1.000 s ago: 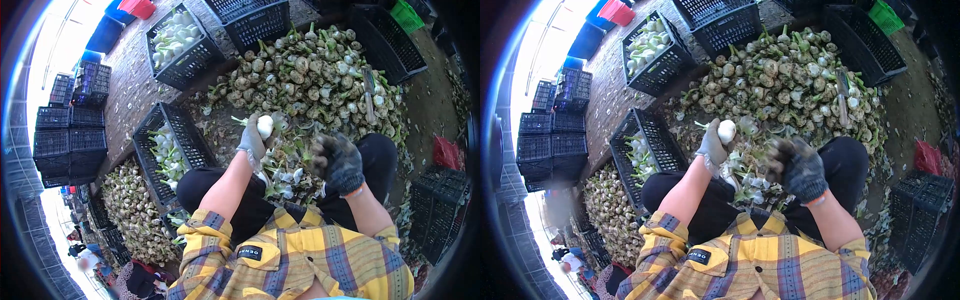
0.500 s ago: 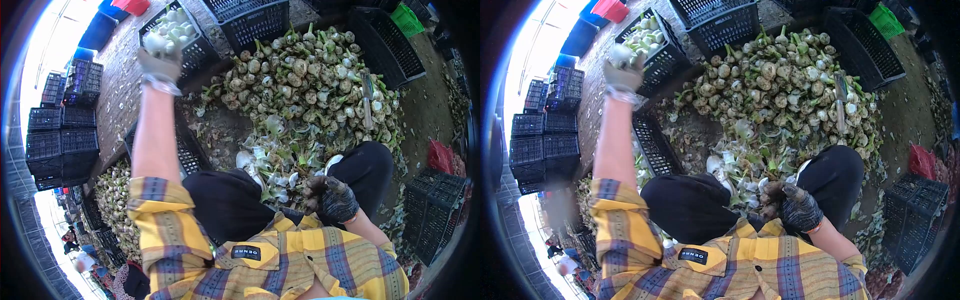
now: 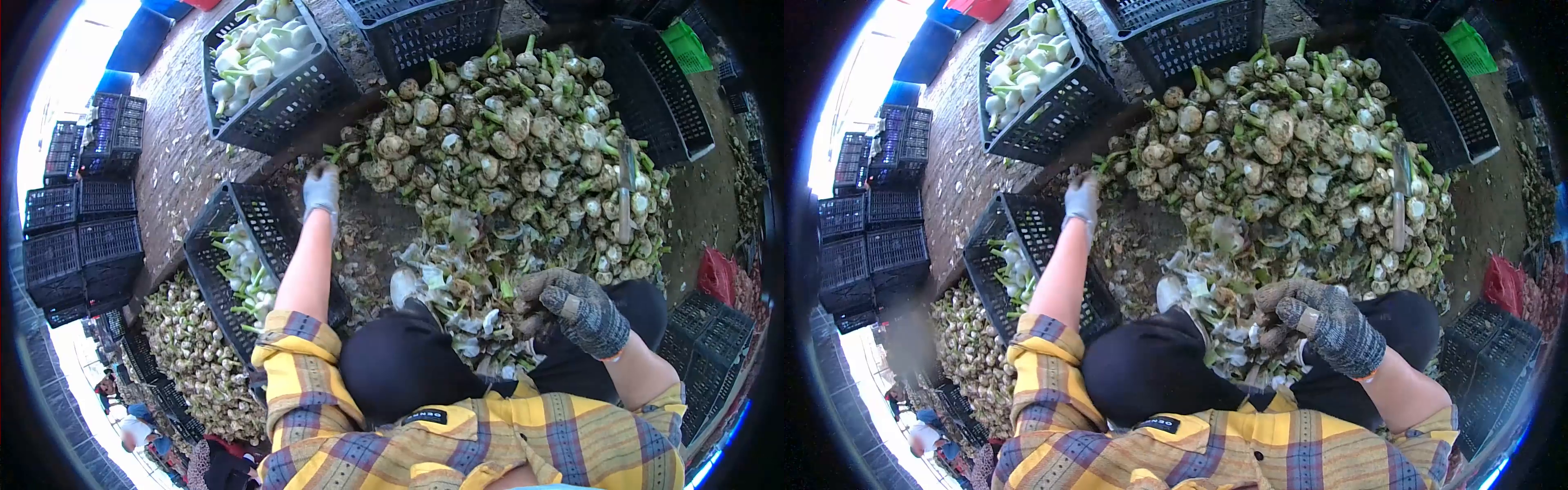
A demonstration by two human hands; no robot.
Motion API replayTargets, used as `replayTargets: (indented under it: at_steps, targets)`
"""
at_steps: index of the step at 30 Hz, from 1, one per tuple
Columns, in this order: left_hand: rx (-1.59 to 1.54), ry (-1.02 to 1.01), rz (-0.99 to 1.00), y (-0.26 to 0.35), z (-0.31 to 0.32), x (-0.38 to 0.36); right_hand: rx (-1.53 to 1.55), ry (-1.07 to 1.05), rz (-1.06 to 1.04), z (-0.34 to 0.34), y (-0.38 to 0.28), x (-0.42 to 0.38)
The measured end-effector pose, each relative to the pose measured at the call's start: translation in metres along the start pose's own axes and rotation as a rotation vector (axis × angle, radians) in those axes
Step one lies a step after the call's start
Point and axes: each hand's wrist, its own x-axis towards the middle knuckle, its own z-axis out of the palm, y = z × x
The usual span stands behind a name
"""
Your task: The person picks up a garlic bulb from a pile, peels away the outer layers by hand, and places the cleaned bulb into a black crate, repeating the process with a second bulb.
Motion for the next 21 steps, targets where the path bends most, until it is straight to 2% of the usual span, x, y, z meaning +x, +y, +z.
replayTargets:
  at_steps: [2,4,5,6,14,19,21]
  targets:
    - [0.451,-0.028,0.278,-0.033,0.007,0.034,0.059,0.032,0.009,-0.001,0.002,0.015]
    - [0.853,0.034,0.283,-0.001,0.019,0.017,0.116,0.066,0.027,-0.006,0.012,0.027]
    - [0.920,0.005,0.260,0.000,0.024,0.024,0.116,0.075,0.070,-0.007,0.012,0.031]
    - [0.972,0.003,0.343,-0.002,0.027,0.030,0.086,0.104,0.056,-0.010,0.020,0.034]
    - [1.207,-0.131,0.089,0.005,0.048,0.053,0.029,0.120,0.064,-0.017,0.026,0.052]
    - [1.186,-0.085,0.113,0.014,0.047,0.042,0.045,0.129,0.096,-0.010,0.021,0.049]
    - [1.152,-0.074,0.167,0.031,0.041,0.030,-0.124,0.101,0.043,-0.008,0.016,0.048]
